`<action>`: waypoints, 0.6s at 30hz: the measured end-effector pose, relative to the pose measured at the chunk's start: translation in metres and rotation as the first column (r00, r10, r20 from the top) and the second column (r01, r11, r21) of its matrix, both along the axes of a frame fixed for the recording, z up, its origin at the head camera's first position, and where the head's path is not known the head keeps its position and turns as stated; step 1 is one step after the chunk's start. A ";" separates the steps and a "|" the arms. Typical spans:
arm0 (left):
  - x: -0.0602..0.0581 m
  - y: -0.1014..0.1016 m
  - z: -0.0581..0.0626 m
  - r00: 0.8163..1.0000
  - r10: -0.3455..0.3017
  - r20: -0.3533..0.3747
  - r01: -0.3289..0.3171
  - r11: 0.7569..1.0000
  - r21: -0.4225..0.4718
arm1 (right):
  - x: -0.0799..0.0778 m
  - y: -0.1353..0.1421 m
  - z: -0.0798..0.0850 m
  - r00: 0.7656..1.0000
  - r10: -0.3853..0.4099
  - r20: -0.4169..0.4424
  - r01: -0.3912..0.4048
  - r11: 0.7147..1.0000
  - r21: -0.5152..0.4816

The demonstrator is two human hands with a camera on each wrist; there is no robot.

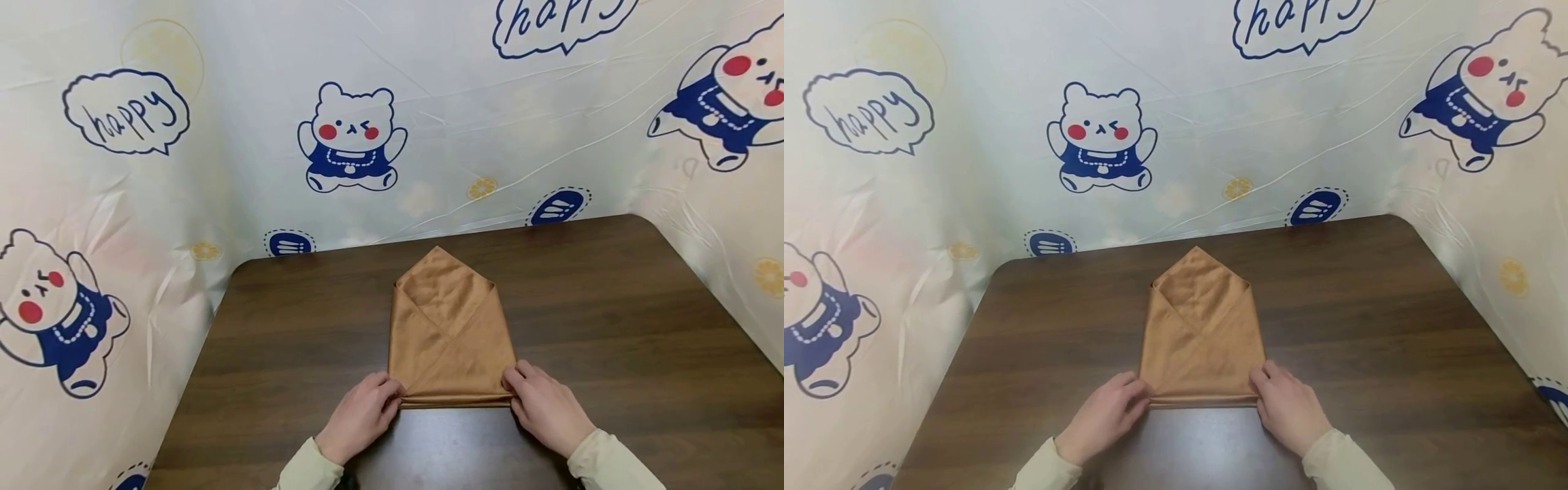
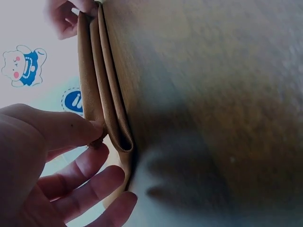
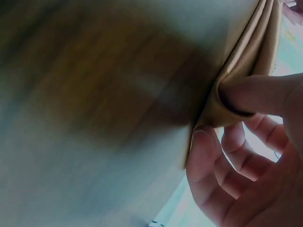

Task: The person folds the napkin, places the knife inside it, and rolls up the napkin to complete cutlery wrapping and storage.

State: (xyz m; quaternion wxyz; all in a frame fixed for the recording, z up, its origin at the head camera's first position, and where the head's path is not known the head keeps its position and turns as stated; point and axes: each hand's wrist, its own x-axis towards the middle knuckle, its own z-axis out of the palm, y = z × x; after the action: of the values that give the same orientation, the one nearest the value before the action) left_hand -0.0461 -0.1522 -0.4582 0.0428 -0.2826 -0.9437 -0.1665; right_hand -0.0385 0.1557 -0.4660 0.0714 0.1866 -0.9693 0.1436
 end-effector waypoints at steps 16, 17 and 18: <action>0.000 -0.005 0.000 1.000 0.020 0.006 -0.019 0.999 -0.029 | 0.001 0.004 -0.001 0.996 0.088 -0.032 -0.091 0.991 -0.099; 0.000 -0.005 0.000 1.000 0.020 -0.004 -0.020 0.999 -0.030 | 0.001 0.004 -0.002 0.996 0.087 -0.032 -0.090 0.990 -0.107; 0.001 -0.005 0.000 1.000 0.021 -0.015 -0.021 0.999 -0.031 | 0.000 0.004 -0.002 0.996 0.086 -0.034 -0.090 0.990 -0.111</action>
State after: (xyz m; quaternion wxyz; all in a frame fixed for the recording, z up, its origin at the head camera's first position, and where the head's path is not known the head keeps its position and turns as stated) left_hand -0.0455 -0.1570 -0.4582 0.0470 -0.2745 -0.9487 -0.1495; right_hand -0.0382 0.1598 -0.4684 0.0897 0.2270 -0.9492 0.1984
